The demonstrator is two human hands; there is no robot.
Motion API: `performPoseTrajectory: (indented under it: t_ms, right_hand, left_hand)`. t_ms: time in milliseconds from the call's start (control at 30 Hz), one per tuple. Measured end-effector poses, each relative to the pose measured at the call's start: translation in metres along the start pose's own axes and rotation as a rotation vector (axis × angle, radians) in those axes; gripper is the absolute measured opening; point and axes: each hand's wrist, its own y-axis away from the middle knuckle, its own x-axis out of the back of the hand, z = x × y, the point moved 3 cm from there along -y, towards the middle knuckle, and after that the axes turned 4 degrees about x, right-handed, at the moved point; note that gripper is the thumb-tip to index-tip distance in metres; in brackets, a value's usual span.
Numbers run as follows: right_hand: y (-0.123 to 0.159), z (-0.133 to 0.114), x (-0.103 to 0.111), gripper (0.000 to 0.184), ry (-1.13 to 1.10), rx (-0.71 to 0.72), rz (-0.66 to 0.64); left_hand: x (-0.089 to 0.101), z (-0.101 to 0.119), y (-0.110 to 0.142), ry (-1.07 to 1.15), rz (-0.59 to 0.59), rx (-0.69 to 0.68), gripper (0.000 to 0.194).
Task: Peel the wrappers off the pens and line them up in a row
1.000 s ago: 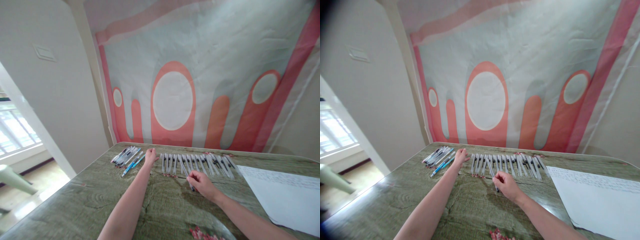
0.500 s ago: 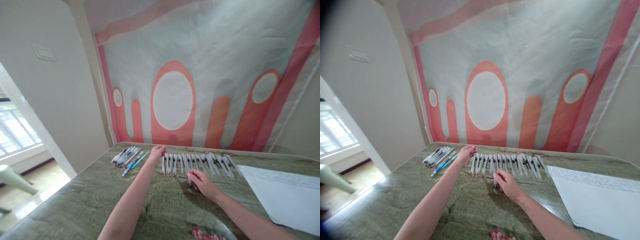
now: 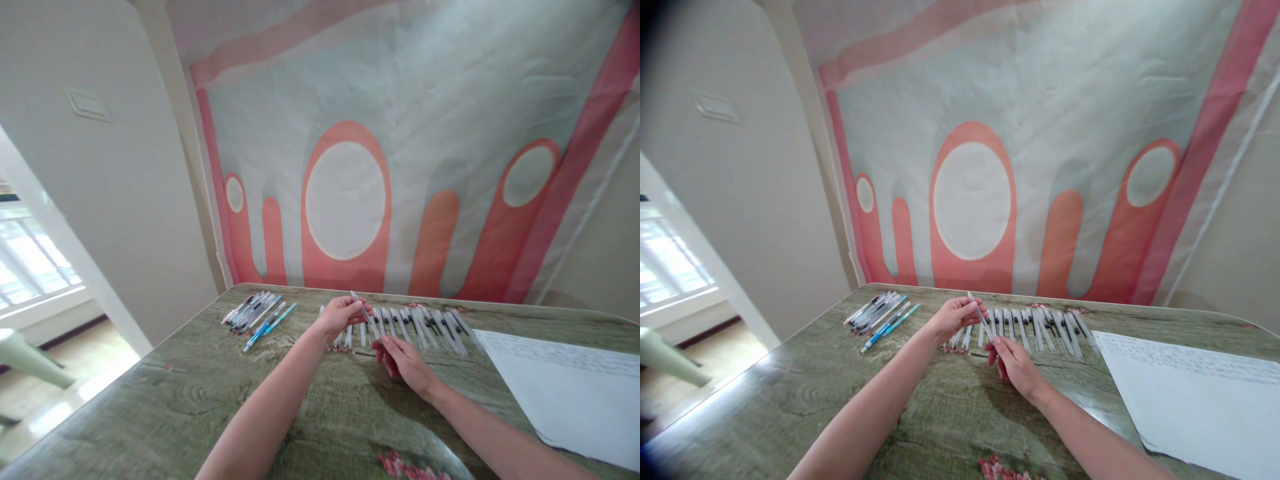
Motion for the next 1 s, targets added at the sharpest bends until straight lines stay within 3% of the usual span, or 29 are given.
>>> performPoseTrajectory:
  t_ms: [567,800,1000]
  right_hand:
    - [-0.0021,0.0036,0.0053,0.045,0.177,0.018,0.108]
    - [-0.0011,0.0017,0.0074,0.037,0.11,0.052,0.159]
    - [-0.0027,0.0044,0.0043,0.046,-0.002,-0.008,0.102]
  left_hand:
    - [0.005,-0.0018,-0.0023,-0.037,0.114,-0.009,0.026]
    - [0.009,-0.0037,-0.0048,-0.021,0.17,-0.007,0.028]
    - [0.0084,-0.002,-0.0035,0.002,0.173,-0.003,0.029]
